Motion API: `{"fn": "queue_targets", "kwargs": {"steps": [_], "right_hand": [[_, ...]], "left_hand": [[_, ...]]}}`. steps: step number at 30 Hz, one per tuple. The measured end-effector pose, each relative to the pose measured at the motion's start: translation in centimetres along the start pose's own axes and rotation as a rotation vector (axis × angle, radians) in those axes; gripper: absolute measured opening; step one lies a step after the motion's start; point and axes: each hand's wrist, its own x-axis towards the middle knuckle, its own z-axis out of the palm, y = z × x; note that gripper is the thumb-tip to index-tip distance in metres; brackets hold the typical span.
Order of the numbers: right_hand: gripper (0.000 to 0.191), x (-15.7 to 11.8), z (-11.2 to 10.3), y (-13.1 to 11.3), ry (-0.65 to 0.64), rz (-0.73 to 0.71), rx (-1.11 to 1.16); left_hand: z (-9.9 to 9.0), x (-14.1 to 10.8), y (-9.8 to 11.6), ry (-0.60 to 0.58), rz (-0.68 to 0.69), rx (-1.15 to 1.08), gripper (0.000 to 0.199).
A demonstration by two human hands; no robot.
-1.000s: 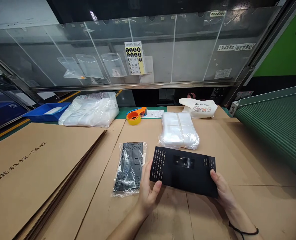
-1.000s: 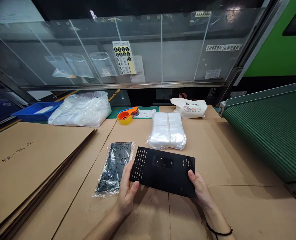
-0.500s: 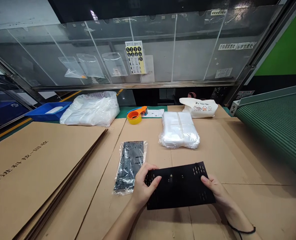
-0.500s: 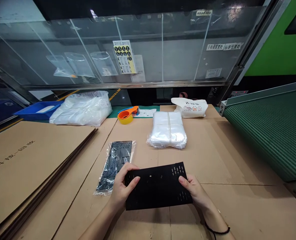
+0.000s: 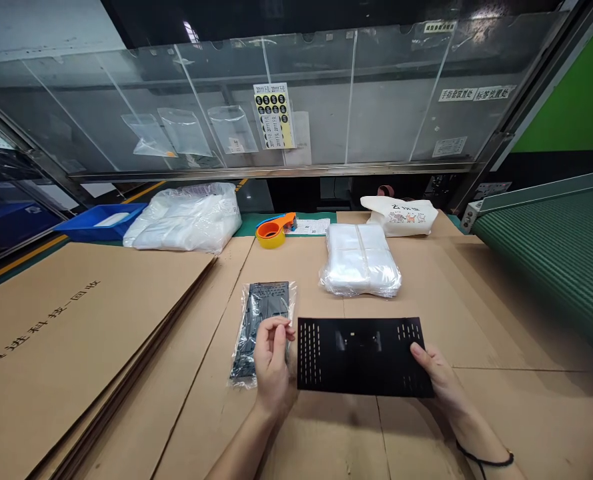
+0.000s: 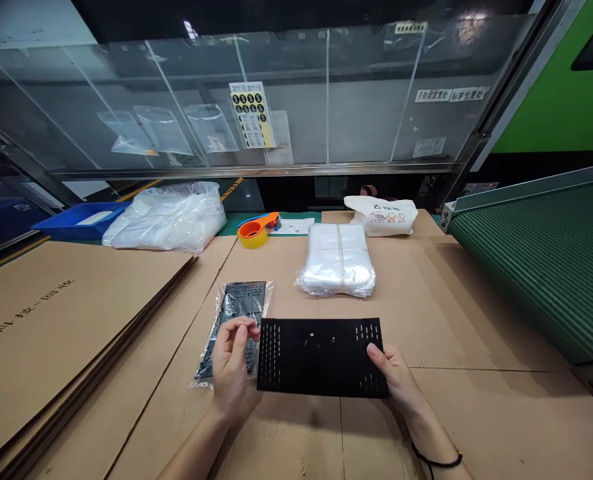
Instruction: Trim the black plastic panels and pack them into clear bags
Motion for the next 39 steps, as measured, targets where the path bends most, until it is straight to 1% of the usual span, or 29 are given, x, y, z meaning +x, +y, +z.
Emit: {"fn": "queue_targets", "kwargs": {"steps": [1,3,5,7,9,10,11,12,13,14,16,17,18,19,20,21,22,23,27,29,30,31,33,34,36,38,39], "right_hand": [[0.054,0.1,0.0,0.0,0.012,-0.021,0.001],[0.055,0.3,0.0,0.0,0.032,-0.089,-0.032],[0.056,0.5,-0.1,0.3,0.032,-0.192,-0.129],[0.054,0.7,-0.3,0.7,0.032,-0.298,-0.23],[0.046,0.7,-0.5,1.1,0.051,-0.386,-0.292],[0.039,0.7,-0.5,1.3,0.065,-0.416,-0.301],[0.032,0.6,-0.5,1.3,0.073,-0.475,-0.324],[0.023,0.4,-0.5,1.4,0.074,-0.573,-0.374],[0.016,0.2,-0.4,1.4,0.07,-0.709,-0.46],[0.015,0.0,-0.2,1.3,0.069,-0.873,-0.577],[0.027,-0.4,0.2,1.1,0.125,-1.2,-0.854],[0.032,-0.5,0.3,1.0,0.186,-1.309,-0.972],[0.034,-0.6,0.4,1.0,0.257,-1.361,-1.048],[0.035,-0.6,0.5,1.0,0.319,-1.383,-1.091],[0.036,-0.6,0.5,1.0,0.36,-1.382,-1.11],[0.037,-0.5,0.4,1.1,0.373,-1.371,-1.113],[0.038,-0.3,0.3,1.2,0.359,-1.355,-1.106],[0.039,-0.1,0.1,1.2,0.325,-1.343,-1.094],[0.041,0.6,-0.6,0.9,0.1,-1.29,-1.052],[0.037,0.7,-1.1,0.4,0.077,-1.221,-0.985],[0.032,0.7,-1.4,0.2,0.105,-1.173,-0.922],[0.026,0.7,-1.8,-0.1,0.169,-1.115,-0.837],[0.015,0.8,-2.7,-0.5,0.351,-0.987,-0.653],[0.015,0.9,-3.3,-0.7,0.441,-0.931,-0.584],[0.022,1.3,-4.3,-1.0,0.584,-0.816,-0.502],[0.032,1.7,-5.1,-1.1,0.639,-0.704,-0.457],[0.037,1.9,-5.4,-1.1,0.652,-0.651,-0.43]], "left_hand": [[0.0,0.1,0.0,0.002,-0.003,-0.001,0.028],[0.0,0.0,-0.2,-0.052,-0.039,0.016,0.034],[-0.1,-0.2,-0.6,-0.178,-0.076,0.041,0.042],[-0.2,-0.5,-1.2,-0.298,-0.073,0.058,0.048],[-0.3,-0.8,-1.9,-0.37,-0.03,0.071,0.053],[-0.4,-0.9,-2.2,-0.388,0.002,0.075,0.056],[-0.4,-1.1,-2.4,-0.398,0.032,0.068,0.059],[-0.3,-1.2,-2.5,-0.401,0.056,0.046,0.063],[-0.3,-1.3,-2.5,-0.402,0.071,0.008,0.068],[-0.2,-1.4,-2.3,-0.397,0.08,-0.042,0.072],[0.0,-1.5,-1.8,-0.373,0.095,-0.12,0.073],[0.1,-1.6,-1.5,-0.357,0.102,-0.128,0.068],[0.1,-1.7,-1.3,-0.339,0.111,-0.117,0.061],[0.1,-1.7,-1.1,-0.321,0.118,-0.094,0.055],[0.1,-1.8,-1.1,-0.305,0.122,-0.067,0.049],[0.1,-1.9,-1.2,-0.293,0.125,-0.044,0.046],[0.1,-2.0,-1.3,-0.281,0.128,-0.026,0.045],[0.1,-2.1,-1.5,-0.269,0.133,-0.012,0.045],[0.0,-2.1,-2.1,-0.267,0.14,-0.024,0.048],[0.0,-1.9,-1.9,-0.294,0.178,-0.07,0.051],[-0.1,-1.6,-1.7,-0.313,0.209,-0.061,0.052],[-0.1,-1.2,-1.5,-0.331,0.242,-0.017,0.05],[0.1,-0.2,-0.7,-0.363,0.315,0.163,0.04],[0.4,0.5,-0.2,-0.385,0.366,0.274,0.034],[1.7,2.2,0.5,-0.473,0.53,0.511,0.025],[3.6,4.2,0.8,-0.624,0.742,0.758,0.025],[4.8,5.2,0.7,-0.689,0.802,0.826,0.024]]}}
